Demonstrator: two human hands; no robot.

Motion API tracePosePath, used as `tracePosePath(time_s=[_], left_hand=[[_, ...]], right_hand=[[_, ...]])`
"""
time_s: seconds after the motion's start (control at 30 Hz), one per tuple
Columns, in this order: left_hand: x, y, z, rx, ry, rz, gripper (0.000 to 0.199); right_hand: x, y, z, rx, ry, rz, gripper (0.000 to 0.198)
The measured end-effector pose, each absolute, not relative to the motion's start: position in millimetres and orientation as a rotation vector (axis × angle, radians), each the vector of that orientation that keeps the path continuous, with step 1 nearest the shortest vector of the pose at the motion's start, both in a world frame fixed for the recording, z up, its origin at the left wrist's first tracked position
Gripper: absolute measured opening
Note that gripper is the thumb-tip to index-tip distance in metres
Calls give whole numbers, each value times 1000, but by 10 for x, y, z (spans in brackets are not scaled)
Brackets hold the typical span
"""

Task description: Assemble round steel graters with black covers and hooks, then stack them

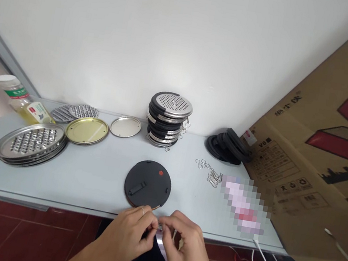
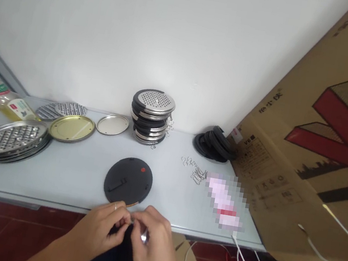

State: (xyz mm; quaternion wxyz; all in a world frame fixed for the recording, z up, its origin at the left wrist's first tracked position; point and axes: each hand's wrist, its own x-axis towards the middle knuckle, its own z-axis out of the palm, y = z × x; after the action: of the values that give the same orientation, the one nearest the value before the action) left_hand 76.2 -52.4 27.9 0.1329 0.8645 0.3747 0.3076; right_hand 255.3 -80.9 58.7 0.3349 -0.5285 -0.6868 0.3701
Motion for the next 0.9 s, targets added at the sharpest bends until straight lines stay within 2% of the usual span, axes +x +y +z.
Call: tracePosePath(time_s=[0.3, 0.57, 0.73, 0.9], left_hand=[[823, -581, 278, 2481, 1179, 871, 16], [910, -611, 207, 2493, 1359, 976, 13], [918, -634, 182, 2433, 1348, 1103, 12], [834, -675, 175, 2190, 1137, 1056, 13]], right_hand=[[2541, -828, 564, -1468, -1954, 898, 20], [2496, -882, 424, -1447, -1743, 924, 18], [2430, -896, 301, -1383, -1287, 1129, 25], [2435, -822, 320, -1251, -984, 1377, 34]])
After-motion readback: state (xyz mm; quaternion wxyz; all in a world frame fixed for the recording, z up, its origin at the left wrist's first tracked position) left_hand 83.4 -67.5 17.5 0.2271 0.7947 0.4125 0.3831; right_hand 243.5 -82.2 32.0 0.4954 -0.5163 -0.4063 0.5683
